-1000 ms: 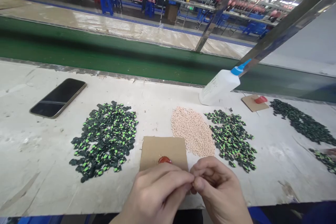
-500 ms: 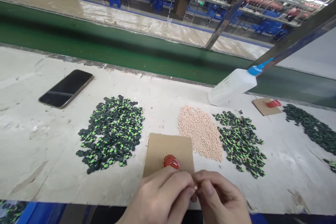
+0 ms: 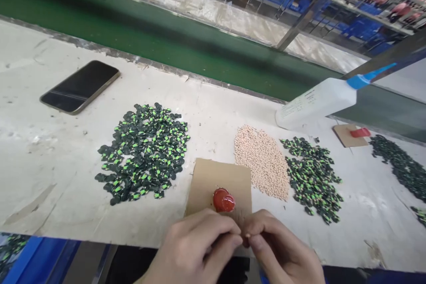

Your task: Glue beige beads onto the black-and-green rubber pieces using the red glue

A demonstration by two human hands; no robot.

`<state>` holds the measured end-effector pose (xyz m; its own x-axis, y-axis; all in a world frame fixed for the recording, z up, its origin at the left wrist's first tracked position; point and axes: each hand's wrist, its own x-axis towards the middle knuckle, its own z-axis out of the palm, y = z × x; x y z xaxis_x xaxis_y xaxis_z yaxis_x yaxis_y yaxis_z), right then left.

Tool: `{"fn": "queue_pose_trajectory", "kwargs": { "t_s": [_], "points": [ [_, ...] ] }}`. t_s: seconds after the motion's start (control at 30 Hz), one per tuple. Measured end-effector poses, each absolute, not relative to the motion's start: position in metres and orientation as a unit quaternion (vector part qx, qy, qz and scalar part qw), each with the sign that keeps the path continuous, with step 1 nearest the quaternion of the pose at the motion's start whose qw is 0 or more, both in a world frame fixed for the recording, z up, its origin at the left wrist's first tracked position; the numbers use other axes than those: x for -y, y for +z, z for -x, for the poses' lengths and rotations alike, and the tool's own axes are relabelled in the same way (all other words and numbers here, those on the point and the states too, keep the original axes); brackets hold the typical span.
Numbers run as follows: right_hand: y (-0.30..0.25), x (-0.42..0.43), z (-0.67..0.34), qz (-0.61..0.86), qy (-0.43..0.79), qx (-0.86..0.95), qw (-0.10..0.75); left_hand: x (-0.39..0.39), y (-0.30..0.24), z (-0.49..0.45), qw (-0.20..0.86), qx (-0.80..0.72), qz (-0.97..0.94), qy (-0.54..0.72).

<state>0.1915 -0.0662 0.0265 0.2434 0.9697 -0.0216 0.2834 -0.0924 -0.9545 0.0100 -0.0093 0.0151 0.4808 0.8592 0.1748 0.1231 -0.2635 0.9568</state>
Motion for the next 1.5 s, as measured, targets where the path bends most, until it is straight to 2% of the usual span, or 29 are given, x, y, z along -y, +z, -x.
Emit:
{"fn": "queue_pose_trajectory", "kwargs": {
  "t_s": [0.1,0.23,0.4,0.83,0.93,1.1,1.17,1.5],
  "points": [
    [0.018,0.062,-0.201,0.664,0.301,0.530,0.433,0.010,0.008,-0.004,0.485,-0.411,-0.660,0.401],
    [0.006,0.058,-0.199,0.667,0.252,0.564,0.416,0.006,0.000,-0.001,0.418,-0.434,-0.682,0.415],
    [-0.001,0.056,-0.192,0.665,0.247,0.573,0.412,0.002,-0.005,-0.005,0.390,-0.423,-0.707,0.411],
    [0.004,0.057,-0.191,0.665,0.269,0.548,0.431,0.001,-0.001,-0.001,0.432,-0.411,-0.682,0.423],
    [0.012,0.059,-0.194,0.661,0.314,0.510,0.452,0.006,0.007,-0.003,0.490,-0.426,-0.637,0.415],
    [0.022,0.065,-0.193,0.599,0.448,0.399,0.531,0.016,0.016,-0.015,0.721,-0.431,-0.407,0.359],
    [0.023,0.068,-0.191,0.577,0.476,0.370,0.551,0.017,0.018,-0.019,0.779,-0.411,-0.343,0.326],
    [0.032,0.072,-0.187,0.583,0.439,0.424,0.536,0.018,0.015,-0.020,0.831,-0.371,-0.287,0.298]
  ]
}}
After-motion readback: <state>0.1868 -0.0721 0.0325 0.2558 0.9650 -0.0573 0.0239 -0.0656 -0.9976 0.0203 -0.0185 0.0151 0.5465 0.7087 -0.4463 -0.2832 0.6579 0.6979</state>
